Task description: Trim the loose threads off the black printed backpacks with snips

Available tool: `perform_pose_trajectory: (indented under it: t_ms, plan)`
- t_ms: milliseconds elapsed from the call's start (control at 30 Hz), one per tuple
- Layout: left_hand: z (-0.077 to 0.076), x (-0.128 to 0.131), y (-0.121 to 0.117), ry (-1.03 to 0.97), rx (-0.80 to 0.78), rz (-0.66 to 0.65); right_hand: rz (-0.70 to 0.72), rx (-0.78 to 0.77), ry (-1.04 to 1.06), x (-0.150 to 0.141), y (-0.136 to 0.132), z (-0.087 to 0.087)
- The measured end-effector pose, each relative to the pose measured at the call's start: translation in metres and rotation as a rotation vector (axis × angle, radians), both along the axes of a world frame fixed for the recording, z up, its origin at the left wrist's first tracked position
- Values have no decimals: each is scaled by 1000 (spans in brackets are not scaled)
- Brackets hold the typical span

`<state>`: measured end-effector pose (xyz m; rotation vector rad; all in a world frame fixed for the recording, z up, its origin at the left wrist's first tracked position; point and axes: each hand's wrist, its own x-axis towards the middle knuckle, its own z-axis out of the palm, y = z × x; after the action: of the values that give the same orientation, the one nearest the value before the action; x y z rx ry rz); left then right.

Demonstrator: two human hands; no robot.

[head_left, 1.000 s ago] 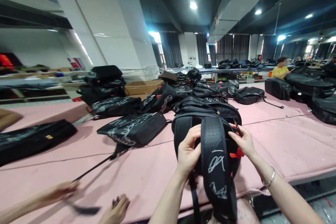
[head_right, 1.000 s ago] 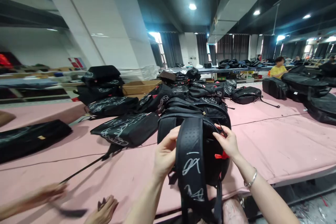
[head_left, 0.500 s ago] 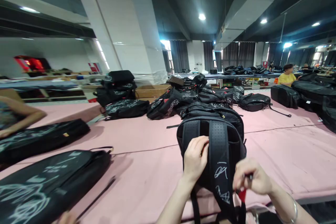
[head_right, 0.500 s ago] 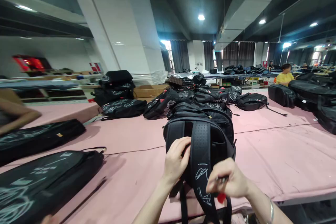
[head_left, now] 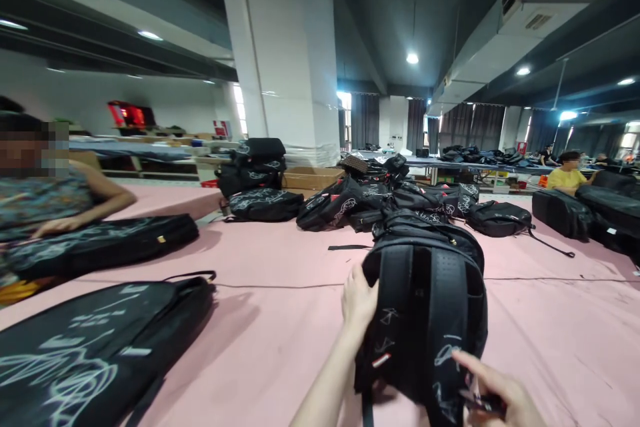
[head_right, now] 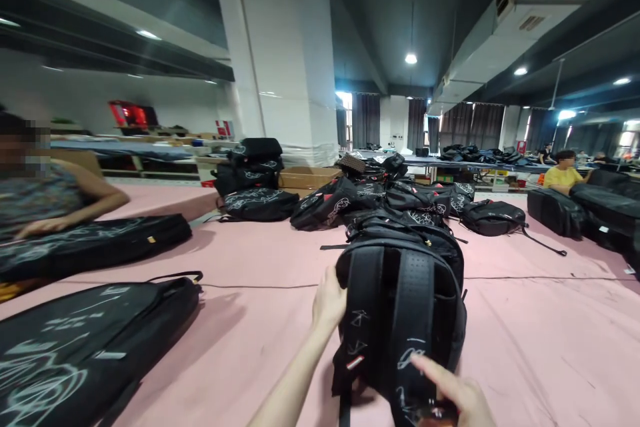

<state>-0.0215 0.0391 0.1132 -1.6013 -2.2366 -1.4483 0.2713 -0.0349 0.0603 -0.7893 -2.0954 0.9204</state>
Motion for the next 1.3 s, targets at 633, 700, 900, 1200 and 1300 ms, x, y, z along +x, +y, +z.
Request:
perform_pose_trajectory:
  t_ms: [633,700,900,1200,1300]
  plan:
    - [26,152,-62,335,562,-724,-863,111,599,87,67,16]
    - [27,152,-59,314,588,-799,-913,191,560,85,52,26]
    - [28,139,-56,172,675,-898,-726,399,269,79,9,66]
    - [64,137,-43,240,552,-834,-440,752,-92,68,8,118]
    - [66,141,-41,212,523,-817,-403,799,-239,65,9,128]
